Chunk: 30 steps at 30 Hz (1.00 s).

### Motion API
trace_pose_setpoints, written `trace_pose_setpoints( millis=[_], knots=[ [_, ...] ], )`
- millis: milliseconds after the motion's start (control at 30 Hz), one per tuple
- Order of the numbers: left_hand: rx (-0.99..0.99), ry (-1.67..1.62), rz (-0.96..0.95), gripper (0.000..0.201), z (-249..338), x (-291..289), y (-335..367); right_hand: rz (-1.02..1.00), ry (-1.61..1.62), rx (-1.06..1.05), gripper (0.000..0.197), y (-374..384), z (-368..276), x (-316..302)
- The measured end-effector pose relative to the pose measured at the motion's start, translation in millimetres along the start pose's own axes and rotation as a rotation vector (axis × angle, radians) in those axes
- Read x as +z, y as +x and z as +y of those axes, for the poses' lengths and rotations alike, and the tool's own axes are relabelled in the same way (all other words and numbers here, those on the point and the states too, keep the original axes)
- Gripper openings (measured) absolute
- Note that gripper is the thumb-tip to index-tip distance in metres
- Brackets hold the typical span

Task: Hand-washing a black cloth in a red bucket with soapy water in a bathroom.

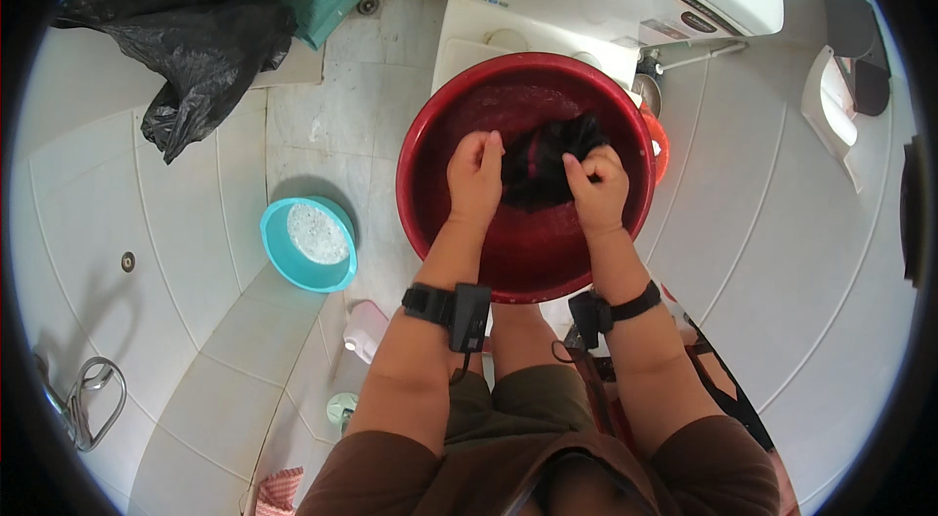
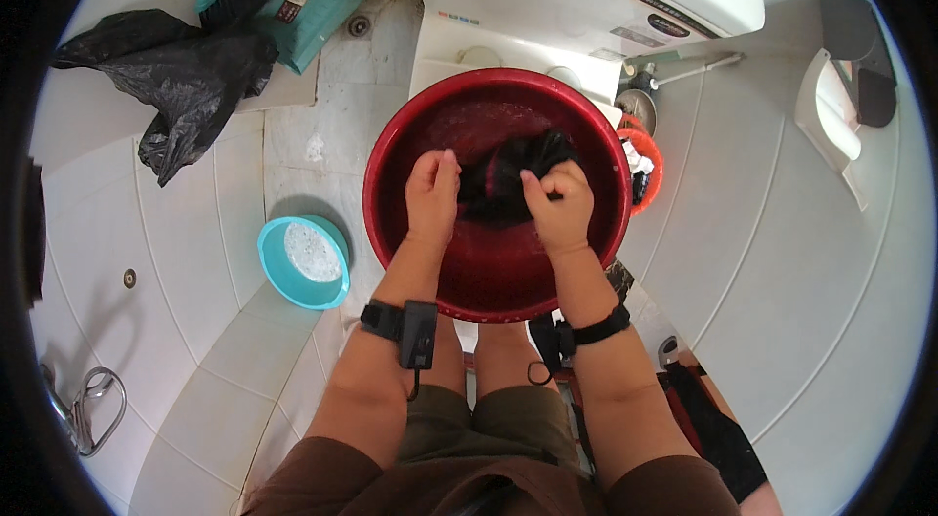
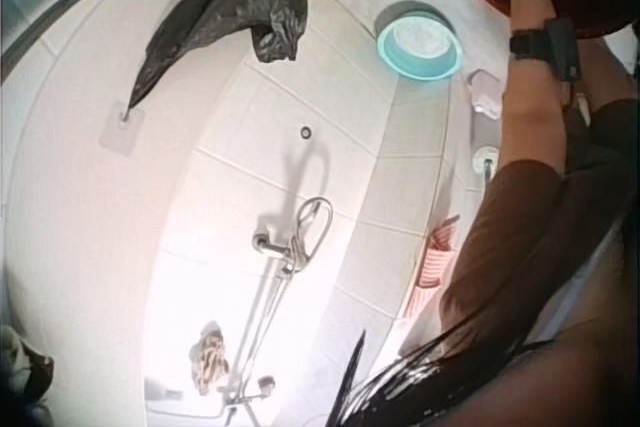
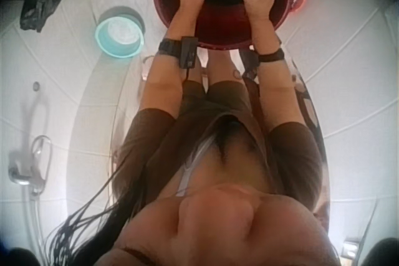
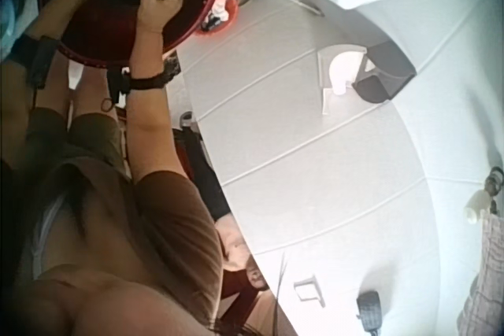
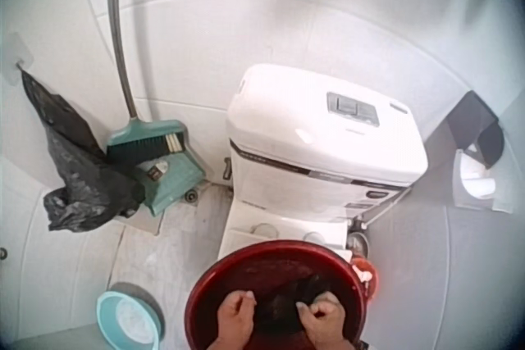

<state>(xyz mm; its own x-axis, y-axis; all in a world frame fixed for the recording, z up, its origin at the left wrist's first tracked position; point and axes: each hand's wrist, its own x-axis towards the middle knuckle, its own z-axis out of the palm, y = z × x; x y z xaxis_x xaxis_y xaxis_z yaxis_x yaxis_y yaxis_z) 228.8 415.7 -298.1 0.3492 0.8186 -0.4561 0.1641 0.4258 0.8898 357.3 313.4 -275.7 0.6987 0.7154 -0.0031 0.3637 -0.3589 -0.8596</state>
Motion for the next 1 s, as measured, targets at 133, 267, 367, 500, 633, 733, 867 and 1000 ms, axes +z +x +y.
trace_pose_setpoints(
  millis=[133, 267, 367, 500, 633, 733, 867, 1000],
  knots=[
    [0.377, 0.338, 0.143, 0.016, -11.2, -8.8, -15.1, 0.066, -0.006, 0.037, 0.029, -15.0, -3.5, 2.0],
    [0.428, 0.815, 0.0, 0.039, -30.0, -4.1, -33.6, -0.162, -0.279, -0.021, 0.036, -28.4, 2.8, 7.7],
    [0.391, 1.027, 0.051, 0.046, -47.5, 1.4, -38.3, -0.288, -0.885, -0.019, 0.035, -36.7, 4.4, 29.2],
    [0.34, 1.069, 0.072, 0.047, -70.4, 18.4, -33.4, -0.274, -0.844, -0.055, 0.035, -43.1, 48.1, 45.6],
    [0.315, 1.084, 0.065, 0.044, -91.5, 13.3, -15.4, -0.368, -0.942, 0.165, 0.038, -29.6, 39.8, 69.1],
    [0.11, 1.131, -0.063, 0.039, -75.9, 24.3, -7.7, -0.468, -0.976, 0.302, 0.039, -13.4, 40.0, 67.2],
    [0.003, 1.256, -0.095, 0.035, -55.6, 27.1, 9.3, -0.467, -0.933, 0.332, 0.036, 2.5, 33.4, 69.3],
    [-0.296, 1.274, -0.394, 0.036, -21.1, 37.0, 49.9, -0.519, -0.769, 0.457, 0.037, 36.6, 43.3, 64.4]
  ],
)
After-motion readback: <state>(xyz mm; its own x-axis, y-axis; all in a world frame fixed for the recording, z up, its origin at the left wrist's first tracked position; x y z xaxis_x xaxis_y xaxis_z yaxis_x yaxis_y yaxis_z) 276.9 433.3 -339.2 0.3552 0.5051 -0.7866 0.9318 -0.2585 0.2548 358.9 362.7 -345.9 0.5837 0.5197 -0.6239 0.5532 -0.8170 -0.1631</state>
